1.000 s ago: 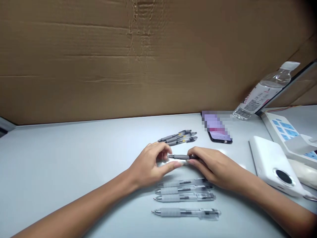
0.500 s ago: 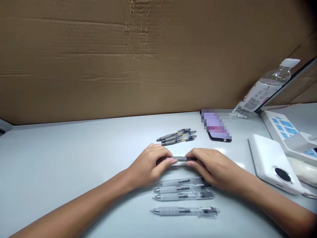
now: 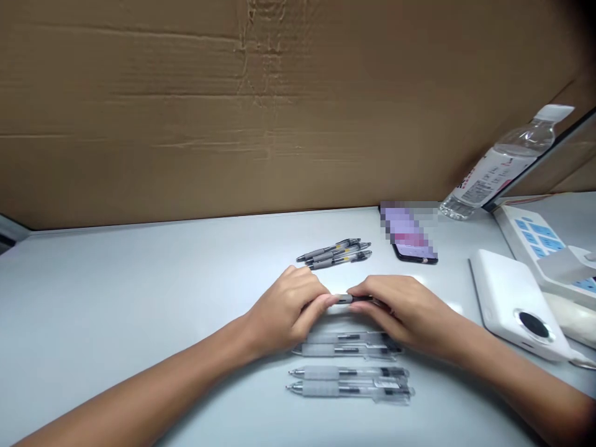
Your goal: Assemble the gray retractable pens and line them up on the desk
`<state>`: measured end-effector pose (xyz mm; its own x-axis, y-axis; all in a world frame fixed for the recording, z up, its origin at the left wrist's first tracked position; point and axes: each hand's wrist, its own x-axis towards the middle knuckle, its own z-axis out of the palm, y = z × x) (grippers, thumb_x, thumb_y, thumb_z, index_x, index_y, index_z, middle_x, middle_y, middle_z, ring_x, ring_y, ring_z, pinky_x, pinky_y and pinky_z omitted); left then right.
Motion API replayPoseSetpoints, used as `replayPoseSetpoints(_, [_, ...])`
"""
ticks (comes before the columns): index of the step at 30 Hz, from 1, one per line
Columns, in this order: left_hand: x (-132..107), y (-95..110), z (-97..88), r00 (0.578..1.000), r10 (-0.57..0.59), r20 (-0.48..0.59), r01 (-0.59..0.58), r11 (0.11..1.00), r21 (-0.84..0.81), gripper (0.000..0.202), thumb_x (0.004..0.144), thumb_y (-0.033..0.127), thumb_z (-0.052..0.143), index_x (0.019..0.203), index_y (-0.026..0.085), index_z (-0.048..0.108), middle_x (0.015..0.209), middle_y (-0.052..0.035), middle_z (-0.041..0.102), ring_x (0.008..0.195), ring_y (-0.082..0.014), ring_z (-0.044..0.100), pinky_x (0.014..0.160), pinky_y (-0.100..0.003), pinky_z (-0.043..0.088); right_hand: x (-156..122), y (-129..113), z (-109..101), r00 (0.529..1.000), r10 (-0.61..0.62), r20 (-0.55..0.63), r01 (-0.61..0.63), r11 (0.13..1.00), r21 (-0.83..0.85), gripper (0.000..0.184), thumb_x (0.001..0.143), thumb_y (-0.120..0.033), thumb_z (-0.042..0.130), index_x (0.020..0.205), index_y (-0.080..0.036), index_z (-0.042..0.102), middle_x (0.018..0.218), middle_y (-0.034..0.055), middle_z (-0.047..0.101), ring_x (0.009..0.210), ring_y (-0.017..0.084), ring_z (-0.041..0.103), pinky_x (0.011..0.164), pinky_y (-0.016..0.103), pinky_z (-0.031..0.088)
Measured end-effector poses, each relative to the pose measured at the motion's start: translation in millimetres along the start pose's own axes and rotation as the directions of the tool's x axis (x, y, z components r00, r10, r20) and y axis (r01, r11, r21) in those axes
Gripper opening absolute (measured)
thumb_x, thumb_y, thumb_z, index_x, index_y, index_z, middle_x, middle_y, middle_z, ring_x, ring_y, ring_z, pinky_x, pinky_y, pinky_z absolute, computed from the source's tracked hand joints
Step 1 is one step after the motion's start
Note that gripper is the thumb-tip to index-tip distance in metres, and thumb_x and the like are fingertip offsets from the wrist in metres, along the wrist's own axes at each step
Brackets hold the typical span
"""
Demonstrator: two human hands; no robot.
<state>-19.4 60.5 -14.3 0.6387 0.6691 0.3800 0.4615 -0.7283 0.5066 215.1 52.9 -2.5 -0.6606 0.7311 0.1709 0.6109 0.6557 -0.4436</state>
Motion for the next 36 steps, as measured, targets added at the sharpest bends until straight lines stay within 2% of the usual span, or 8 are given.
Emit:
replayPoseSetpoints(7, [-3,3,-0.8,0.939,0.314,-0.138,-0.289,0.941,0.175,0.011,0.096,0.018,0.050,0.093,0.014,0.060,0.077,-0.0051,0.065,0.071,-0.0165,0.051,0.070,-0.032,0.044,2,-17,-14,0.987,0.107,0.116,-0.131,0.965,0.229,0.024,0.098,-0.031,0.045,0.085,-0.021,0.062,0.071,-0.0017,0.067,0.064,0.013,0.059,0.062,0.024,0.041])
replayPoseSetpoints(15, [-2,4,-3.1,0.900,0.407,-0.156,-0.360,0.896,0.260,0.008,0.090,0.012,0.056,0.098,0.013,0.059,0.081,-0.0063,0.068,0.077,-0.0176,0.055,0.071,-0.032,0.046,4,-19,-16,0.943,0.225,0.243,-0.305,0.878,0.368,0.031,0.097,-0.039,0.047,0.082,-0.020,0.067,0.067,-0.0018,0.066,0.059,0.012,0.055,0.054,0.024,0.040])
replayPoseSetpoints(18, [-2,0,-2.1,0.938,0.324,-0.124,-0.292,0.930,0.221,0.008,0.091,0.015,0.056,0.097,0.015,0.062,0.080,-0.0044,0.068,0.075,-0.0165,0.056,0.072,-0.032,0.044,6,-10,-13,0.966,0.173,0.193,-0.229,0.919,0.321,0.028,0.096,-0.040,0.050,0.087,-0.020,0.068,0.069,-0.0014,0.065,0.061,0.013,0.055,0.057,0.024,0.041])
replayPoseSetpoints(21, [-1,-4,-3.9,0.989,0.149,-0.001,-0.148,0.986,0.075,0.011,0.091,0.020,0.055,0.094,0.018,0.065,0.078,-0.0033,0.065,0.074,-0.0165,0.056,0.074,-0.033,0.043,8,5,-9,0.995,0.071,0.063,-0.085,0.963,0.257,0.026,0.097,-0.038,0.049,0.102,-0.021,0.067,0.092,0.0037,0.068,0.085,0.017,0.061,0.076,0.029,0.048])
replayPoseSetpoints(24, [1,-4,-7.0,0.995,0.060,0.082,-0.061,0.998,0.007,0.014,0.089,0.020,0.053,0.086,0.019,0.067,0.075,-0.0037,0.063,0.075,-0.0174,0.053,0.076,-0.034,0.041,10,22,-3,0.995,0.027,-0.101,-0.016,0.995,0.103,0.029,0.099,-0.034,0.044,0.119,-0.021,0.062,0.116,0.0100,0.061,0.112,0.023,0.053,0.097,0.040,0.044])
replayPoseSetpoints(26, [2,-3,-7.8,0.995,0.044,0.087,-0.045,0.999,0.004,0.016,0.087,0.021,0.053,0.079,0.018,0.066,0.074,-0.0040,0.062,0.075,-0.0178,0.052,0.076,-0.034,0.040,13,30,1,0.989,0.005,-0.151,-0.012,0.999,-0.040,0.032,0.097,-0.033,0.048,0.125,-0.022,0.058,0.121,0.0119,0.059,0.115,0.026,0.049,0.099,0.046,0.042])
replayPoseSetpoints(30, [2,-5,-4.4,0.999,0.014,0.033,-0.014,1.000,0.004,0.016,0.089,0.020,0.053,0.080,0.018,0.066,0.077,-0.0037,0.063,0.077,-0.0180,0.052,0.077,-0.035,0.040,16,33,5,0.989,0.012,-0.144,-0.041,0.978,-0.203,0.030,0.094,-0.029,0.054,0.122,-0.021,0.059,0.111,0.0118,0.061,0.105,0.027,0.052,0.092,0.047,0.044])
replayPoseSetpoints(36, [1,-13,1.4,0.985,-0.061,-0.159,0.080,0.990,0.113,0.021,0.091,0.021,0.056,0.110,0.018,0.063,0.106,-0.0087,0.063,0.099,-0.0225,0.053,0.086,-0.038,0.043,17,31,3,0.991,0.057,-0.124,-0.084,0.970,-0.226,0.010,0.095,-0.018,0.050,0.094,-0.017,0.060,0.092,0.0087,0.059,0.090,0.024,0.052,0.082,0.040,0.044])
